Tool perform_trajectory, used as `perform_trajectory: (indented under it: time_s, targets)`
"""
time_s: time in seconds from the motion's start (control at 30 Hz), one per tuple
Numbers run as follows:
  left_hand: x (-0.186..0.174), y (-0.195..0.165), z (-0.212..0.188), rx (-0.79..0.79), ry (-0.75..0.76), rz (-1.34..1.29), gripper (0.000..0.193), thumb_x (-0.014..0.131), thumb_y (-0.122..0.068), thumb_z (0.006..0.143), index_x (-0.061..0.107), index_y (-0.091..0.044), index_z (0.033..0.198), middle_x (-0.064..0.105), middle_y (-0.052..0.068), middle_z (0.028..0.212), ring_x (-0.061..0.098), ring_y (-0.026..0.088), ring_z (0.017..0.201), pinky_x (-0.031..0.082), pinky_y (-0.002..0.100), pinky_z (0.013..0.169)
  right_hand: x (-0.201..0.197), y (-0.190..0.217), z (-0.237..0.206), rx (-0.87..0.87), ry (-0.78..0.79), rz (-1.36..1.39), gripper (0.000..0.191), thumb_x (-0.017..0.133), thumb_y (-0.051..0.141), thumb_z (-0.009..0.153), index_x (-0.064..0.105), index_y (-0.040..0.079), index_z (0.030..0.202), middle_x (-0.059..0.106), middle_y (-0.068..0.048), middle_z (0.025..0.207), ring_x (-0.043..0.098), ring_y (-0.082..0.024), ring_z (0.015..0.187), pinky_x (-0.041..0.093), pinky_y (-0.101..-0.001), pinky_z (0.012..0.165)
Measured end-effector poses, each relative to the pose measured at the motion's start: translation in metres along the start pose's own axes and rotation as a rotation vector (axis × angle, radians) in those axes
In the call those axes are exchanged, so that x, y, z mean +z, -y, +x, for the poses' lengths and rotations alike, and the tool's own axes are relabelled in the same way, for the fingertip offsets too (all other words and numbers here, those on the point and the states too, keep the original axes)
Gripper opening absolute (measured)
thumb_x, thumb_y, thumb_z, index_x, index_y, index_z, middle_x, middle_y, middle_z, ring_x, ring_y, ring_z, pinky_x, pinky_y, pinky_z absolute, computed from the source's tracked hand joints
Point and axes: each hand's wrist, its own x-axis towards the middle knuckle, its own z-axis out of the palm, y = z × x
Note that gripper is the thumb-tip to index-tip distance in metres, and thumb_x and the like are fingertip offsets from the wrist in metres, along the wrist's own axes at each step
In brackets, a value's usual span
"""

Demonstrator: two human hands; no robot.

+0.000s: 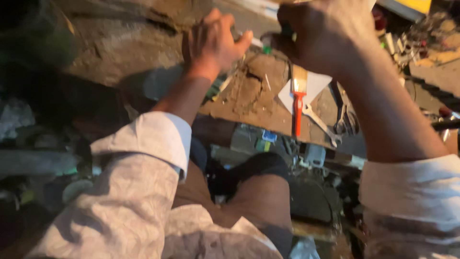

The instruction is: The person uses a screwdriver to remove screws from a small electronic device on a cluttered workbench. They then handle a white wire and place it into the device's internal components.

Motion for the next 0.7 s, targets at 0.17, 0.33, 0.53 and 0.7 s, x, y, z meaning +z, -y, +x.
perform_trajectory:
  time_s: [0.17, 0.33, 0.53, 0.7]
  targets:
    - [0.004, 0.003, -0.002, -0.021, 0.043, 0.040, 0.047, 0.077, -0.056, 0.086, 0.076, -0.011, 0.100, 0.072, 0.016, 0.097, 0.070, 0.039, 0.085, 0.053, 0.057, 0.070, 0.004, 0.001, -0.006, -0.028, -0.057, 0.423, 0.020, 0.071, 0.020, 0.101, 0.066, 0.000, 0.105, 0.067, -0.010, 0.085, 0.065, -0.025, 0.071, 0.049, -0.0362, 0.065]
    - [-0.009, -0.002, 0.003, -0.121, 0.228, 0.000, 0.043, 0.074, -0.055, 0.087, 0.075, -0.013, 0.098, 0.072, 0.017, 0.099, 0.070, 0.039, 0.091, 0.053, 0.054, 0.074, 0.003, 0.005, 0.005, 0.043, -0.015, 0.081, 0.030, 0.086, 0.033, 0.102, 0.072, 0.006, 0.099, 0.067, -0.011, 0.077, 0.063, -0.030, 0.061, 0.046, -0.0409, 0.054]
    - [-0.014, -0.007, 0.007, -0.160, 0.265, -0.006, 0.048, 0.076, -0.057, 0.084, 0.074, -0.010, 0.097, 0.072, 0.018, 0.103, 0.070, 0.040, 0.091, 0.053, 0.054, 0.075, 0.003, 0.005, 0.007, -0.046, -0.066, 0.324, 0.034, 0.085, 0.036, 0.094, 0.071, 0.005, 0.098, 0.066, -0.011, 0.072, 0.064, -0.032, 0.062, 0.048, -0.0428, 0.054]
    - [-0.007, -0.004, 0.005, -0.068, 0.088, -0.007, 0.047, 0.077, -0.056, 0.084, 0.075, -0.011, 0.098, 0.074, 0.017, 0.097, 0.070, 0.040, 0.090, 0.053, 0.056, 0.077, 0.006, 0.003, 0.004, 0.034, 0.007, 0.156, 0.036, 0.086, 0.033, 0.091, 0.069, 0.003, 0.100, 0.066, -0.011, 0.070, 0.065, -0.033, 0.064, 0.048, -0.0438, 0.055]
